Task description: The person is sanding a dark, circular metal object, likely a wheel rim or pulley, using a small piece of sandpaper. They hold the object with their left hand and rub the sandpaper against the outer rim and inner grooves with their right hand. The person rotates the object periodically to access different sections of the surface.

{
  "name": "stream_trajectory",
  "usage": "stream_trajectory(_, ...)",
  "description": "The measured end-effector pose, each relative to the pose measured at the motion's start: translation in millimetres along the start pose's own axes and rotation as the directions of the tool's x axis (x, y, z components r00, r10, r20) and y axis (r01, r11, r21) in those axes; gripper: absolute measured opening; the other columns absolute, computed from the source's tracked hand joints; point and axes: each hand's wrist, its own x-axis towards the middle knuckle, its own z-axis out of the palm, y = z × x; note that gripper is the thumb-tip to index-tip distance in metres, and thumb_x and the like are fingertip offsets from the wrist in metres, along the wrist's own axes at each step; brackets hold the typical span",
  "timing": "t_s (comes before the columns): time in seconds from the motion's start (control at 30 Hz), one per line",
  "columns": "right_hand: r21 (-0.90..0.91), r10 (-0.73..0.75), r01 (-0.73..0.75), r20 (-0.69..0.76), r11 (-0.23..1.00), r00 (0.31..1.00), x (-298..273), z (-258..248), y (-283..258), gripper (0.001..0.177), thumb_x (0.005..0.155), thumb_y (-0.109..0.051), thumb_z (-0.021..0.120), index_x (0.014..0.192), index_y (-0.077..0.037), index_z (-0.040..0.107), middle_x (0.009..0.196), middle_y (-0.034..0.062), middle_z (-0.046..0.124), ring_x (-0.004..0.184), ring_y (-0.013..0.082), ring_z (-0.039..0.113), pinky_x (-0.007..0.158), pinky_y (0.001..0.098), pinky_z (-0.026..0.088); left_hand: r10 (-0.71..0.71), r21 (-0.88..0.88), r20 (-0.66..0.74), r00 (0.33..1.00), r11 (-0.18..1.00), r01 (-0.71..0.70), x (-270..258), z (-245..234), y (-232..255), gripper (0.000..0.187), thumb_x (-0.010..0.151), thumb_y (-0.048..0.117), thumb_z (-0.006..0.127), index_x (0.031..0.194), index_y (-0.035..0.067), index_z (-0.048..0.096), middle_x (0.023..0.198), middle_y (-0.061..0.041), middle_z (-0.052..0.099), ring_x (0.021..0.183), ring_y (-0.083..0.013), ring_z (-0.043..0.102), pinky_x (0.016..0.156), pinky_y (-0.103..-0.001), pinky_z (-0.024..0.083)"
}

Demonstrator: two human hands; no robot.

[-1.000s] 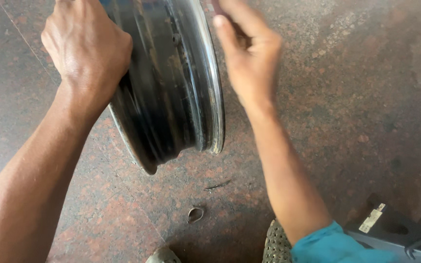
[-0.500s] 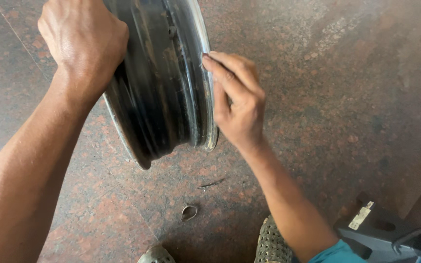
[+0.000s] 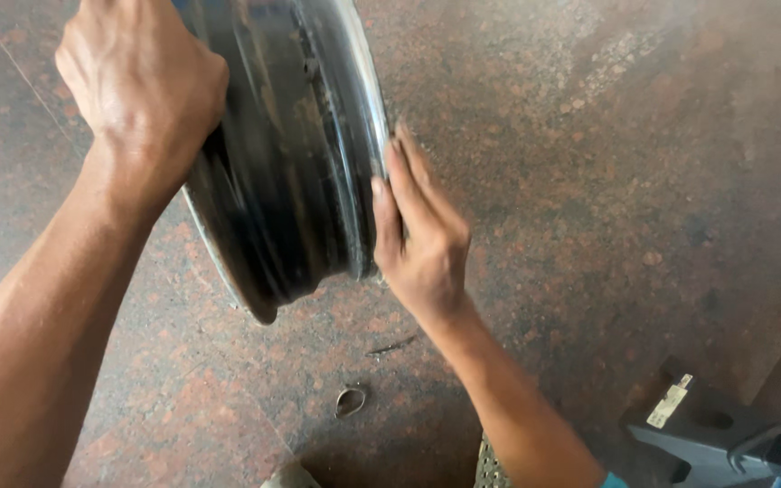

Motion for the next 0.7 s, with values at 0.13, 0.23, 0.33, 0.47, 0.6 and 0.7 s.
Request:
stream_trajectory(0.13,-0.035,-0.087,0.087,-0.016,0.996,0.996,21.7,13.1,18.8,0.023,0.108,-0.001,0.06,0.128,0.01,0.064,0.136,0.0303,0.062,0.131,0.0422,0.063,0.106,0.0394,0.057,-0.06,-0.013,0.07,0.996,0.998,0.061,2.3,5.1,-0.3,0.003,0.078,-0.004,0.069,0.08,-0.004,0.068,0.063,-0.02,0.063,0.056,-0.0372,0.068,0.05,-0.047,0.055)
stream_trajectory(0.23,-0.065,-0.081,0.079,-0.031,0.995,0.996,3.2,2.3,-2.0,0.024,0.109,0.002,0.058,0.13,0.01,0.063,0.138,0.0291,0.061,0.135,0.0426,0.06,0.118,0.0448,0.054,-0.029,-0.003,0.016,0.999,1.0,0.029,2.3,-2.0,2.1,0.01,0.074,-0.006,0.068,0.085,-0.004,0.068,0.066,-0.019,0.065,0.055,-0.035,0.068,0.049,-0.046,0.055)
stream_trajectory(0.33,-0.038,-0.063,0.061,-0.051,0.997,0.997,10.9,6.7,1.1,0.023,0.108,0.003,0.058,0.128,0.012,0.063,0.136,0.0318,0.06,0.133,0.0434,0.06,0.11,0.0403,0.054,-0.067,-0.004,0.108,0.992,0.998,0.068,3.4,-1.7,2.8,0.005,0.081,-0.005,0.067,0.085,-0.006,0.067,0.066,-0.022,0.063,0.056,-0.0371,0.067,0.05,-0.048,0.054)
stream_trajectory(0.47,-0.082,-0.089,0.087,-0.015,0.993,0.996,27.5,12.7,5.7,0.023,0.106,0.002,0.059,0.127,0.01,0.065,0.135,0.0298,0.063,0.133,0.0424,0.06,0.116,0.043,0.052,-0.095,-0.049,0.134,0.986,0.994,0.102,9.6,0.0,1.7,0.003,0.082,-0.006,0.067,0.085,-0.005,0.068,0.066,-0.022,0.063,0.058,-0.0392,0.067,0.052,-0.05,0.054)
stream_trajectory(0.6,-0.089,-0.083,0.076,-0.071,0.993,0.994,17.8,9.6,-8.5,0.022,0.108,0.003,0.058,0.128,0.011,0.063,0.135,0.0314,0.061,0.133,0.043,0.06,0.112,0.0417,0.052,0.059,0.08,-0.088,0.994,0.995,-0.052,4.4,-3.0,2.1,0.023,0.069,-0.005,0.066,0.091,-0.009,0.068,0.078,-0.024,0.067,0.056,-0.033,0.068,0.05,-0.044,0.056)
stream_trajectory(0.7,-0.076,-0.079,0.077,-0.034,0.994,0.996,27.8,15.2,6.2,0.024,0.107,0.002,0.058,0.128,0.011,0.064,0.135,0.0312,0.062,0.132,0.0425,0.06,0.113,0.0414,0.055,-0.048,-0.026,0.093,0.995,0.998,0.051,5.2,1.2,-1.6,0.012,0.079,-0.007,0.065,0.091,-0.009,0.067,0.072,-0.025,0.065,0.058,-0.0392,0.068,0.05,-0.048,0.056)
